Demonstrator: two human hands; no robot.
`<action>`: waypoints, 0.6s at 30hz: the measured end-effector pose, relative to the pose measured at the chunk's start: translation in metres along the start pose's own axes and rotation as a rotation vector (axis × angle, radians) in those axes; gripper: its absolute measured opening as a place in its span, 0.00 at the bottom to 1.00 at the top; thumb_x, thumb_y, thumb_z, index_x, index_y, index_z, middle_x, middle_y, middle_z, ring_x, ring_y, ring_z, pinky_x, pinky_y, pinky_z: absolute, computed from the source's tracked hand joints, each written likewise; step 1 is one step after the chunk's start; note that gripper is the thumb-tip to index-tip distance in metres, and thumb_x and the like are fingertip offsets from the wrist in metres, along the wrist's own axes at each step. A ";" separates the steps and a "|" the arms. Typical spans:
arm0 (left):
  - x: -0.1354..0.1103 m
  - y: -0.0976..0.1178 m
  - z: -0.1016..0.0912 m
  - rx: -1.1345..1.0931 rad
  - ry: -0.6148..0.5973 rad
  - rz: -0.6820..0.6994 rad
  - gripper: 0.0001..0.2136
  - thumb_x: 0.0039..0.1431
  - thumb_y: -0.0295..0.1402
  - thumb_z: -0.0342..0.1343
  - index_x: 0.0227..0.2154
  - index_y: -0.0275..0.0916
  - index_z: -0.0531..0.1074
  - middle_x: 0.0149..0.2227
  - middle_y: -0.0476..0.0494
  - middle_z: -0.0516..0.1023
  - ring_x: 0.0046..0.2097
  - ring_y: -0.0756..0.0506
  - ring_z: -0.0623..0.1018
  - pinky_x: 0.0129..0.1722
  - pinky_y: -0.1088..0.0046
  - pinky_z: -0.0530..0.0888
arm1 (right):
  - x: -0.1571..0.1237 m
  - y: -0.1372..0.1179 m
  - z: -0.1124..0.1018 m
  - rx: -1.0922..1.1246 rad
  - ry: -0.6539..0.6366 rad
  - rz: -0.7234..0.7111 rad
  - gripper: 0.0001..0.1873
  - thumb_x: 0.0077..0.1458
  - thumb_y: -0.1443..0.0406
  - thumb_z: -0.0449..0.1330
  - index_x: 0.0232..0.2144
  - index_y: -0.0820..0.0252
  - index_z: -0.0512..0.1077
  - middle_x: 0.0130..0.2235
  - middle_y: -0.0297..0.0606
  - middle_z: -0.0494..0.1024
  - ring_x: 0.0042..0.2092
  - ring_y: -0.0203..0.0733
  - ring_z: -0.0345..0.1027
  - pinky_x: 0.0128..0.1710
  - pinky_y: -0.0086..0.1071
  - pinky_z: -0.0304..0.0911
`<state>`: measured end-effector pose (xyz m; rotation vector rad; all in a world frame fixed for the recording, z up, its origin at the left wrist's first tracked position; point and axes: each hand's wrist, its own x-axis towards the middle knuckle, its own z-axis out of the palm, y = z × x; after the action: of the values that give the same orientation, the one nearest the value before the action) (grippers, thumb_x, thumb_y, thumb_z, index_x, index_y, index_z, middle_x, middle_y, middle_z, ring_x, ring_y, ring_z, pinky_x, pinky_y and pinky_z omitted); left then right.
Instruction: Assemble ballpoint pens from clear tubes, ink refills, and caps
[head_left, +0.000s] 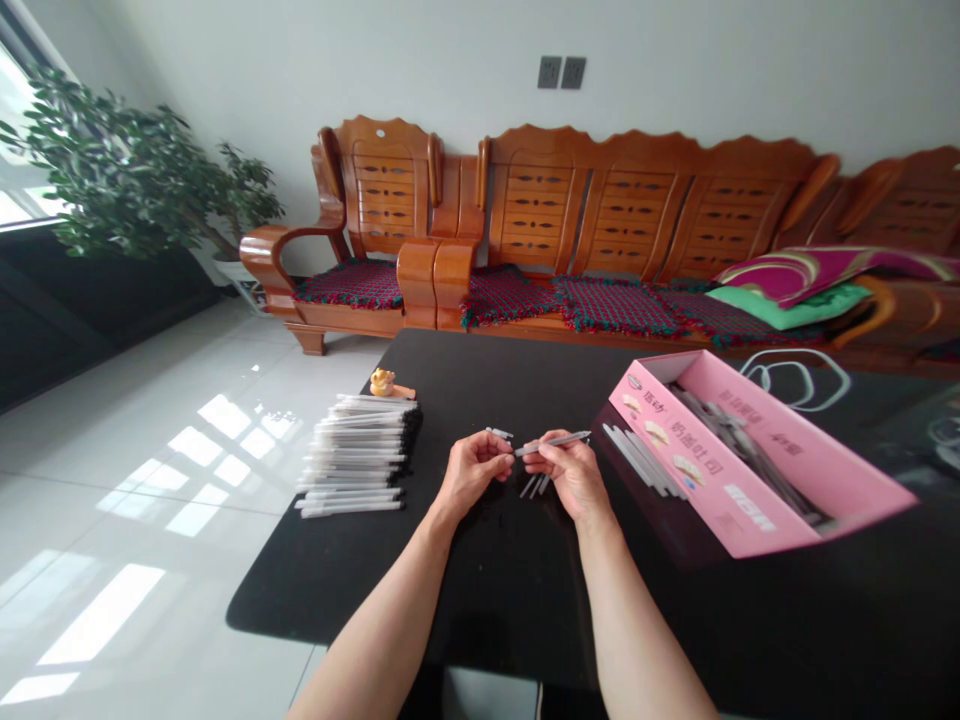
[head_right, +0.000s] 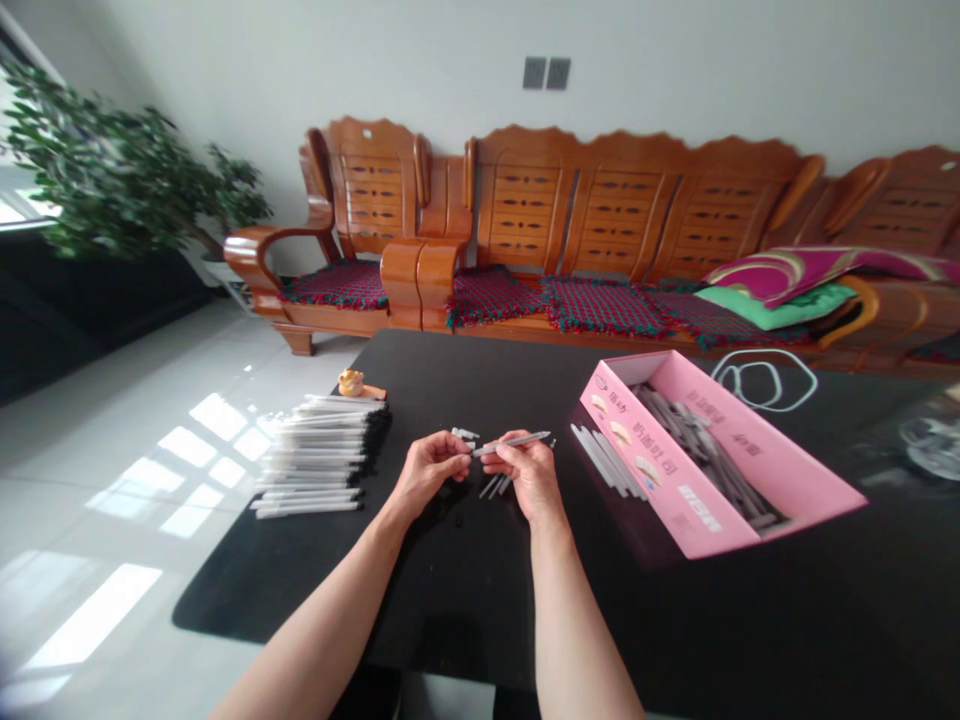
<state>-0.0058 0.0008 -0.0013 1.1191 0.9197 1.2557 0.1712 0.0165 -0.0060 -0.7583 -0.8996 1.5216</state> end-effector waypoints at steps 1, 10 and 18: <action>0.000 0.000 0.000 -0.001 0.000 0.000 0.14 0.47 0.36 0.68 0.30 0.32 0.73 0.21 0.48 0.75 0.22 0.52 0.73 0.24 0.78 0.71 | 0.000 0.000 0.000 0.001 0.000 0.000 0.10 0.46 0.66 0.70 0.32 0.61 0.74 0.32 0.41 0.83 0.30 0.43 0.79 0.28 0.31 0.76; 0.001 -0.001 0.000 0.006 -0.001 -0.003 0.13 0.47 0.36 0.67 0.30 0.32 0.73 0.22 0.48 0.75 0.22 0.52 0.73 0.24 0.78 0.71 | 0.000 0.001 0.000 -0.007 -0.012 0.011 0.10 0.46 0.66 0.70 0.32 0.61 0.73 0.32 0.41 0.83 0.30 0.43 0.79 0.28 0.31 0.76; 0.001 -0.006 0.000 0.120 0.024 0.091 0.09 0.48 0.33 0.66 0.30 0.34 0.74 0.23 0.49 0.75 0.24 0.53 0.72 0.25 0.79 0.70 | 0.001 0.003 -0.001 -0.036 0.009 0.030 0.12 0.46 0.65 0.71 0.32 0.61 0.72 0.29 0.39 0.83 0.28 0.43 0.79 0.26 0.29 0.75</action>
<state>-0.0047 0.0019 -0.0072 1.2543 0.9822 1.3041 0.1703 0.0173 -0.0090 -0.8074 -0.9145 1.5307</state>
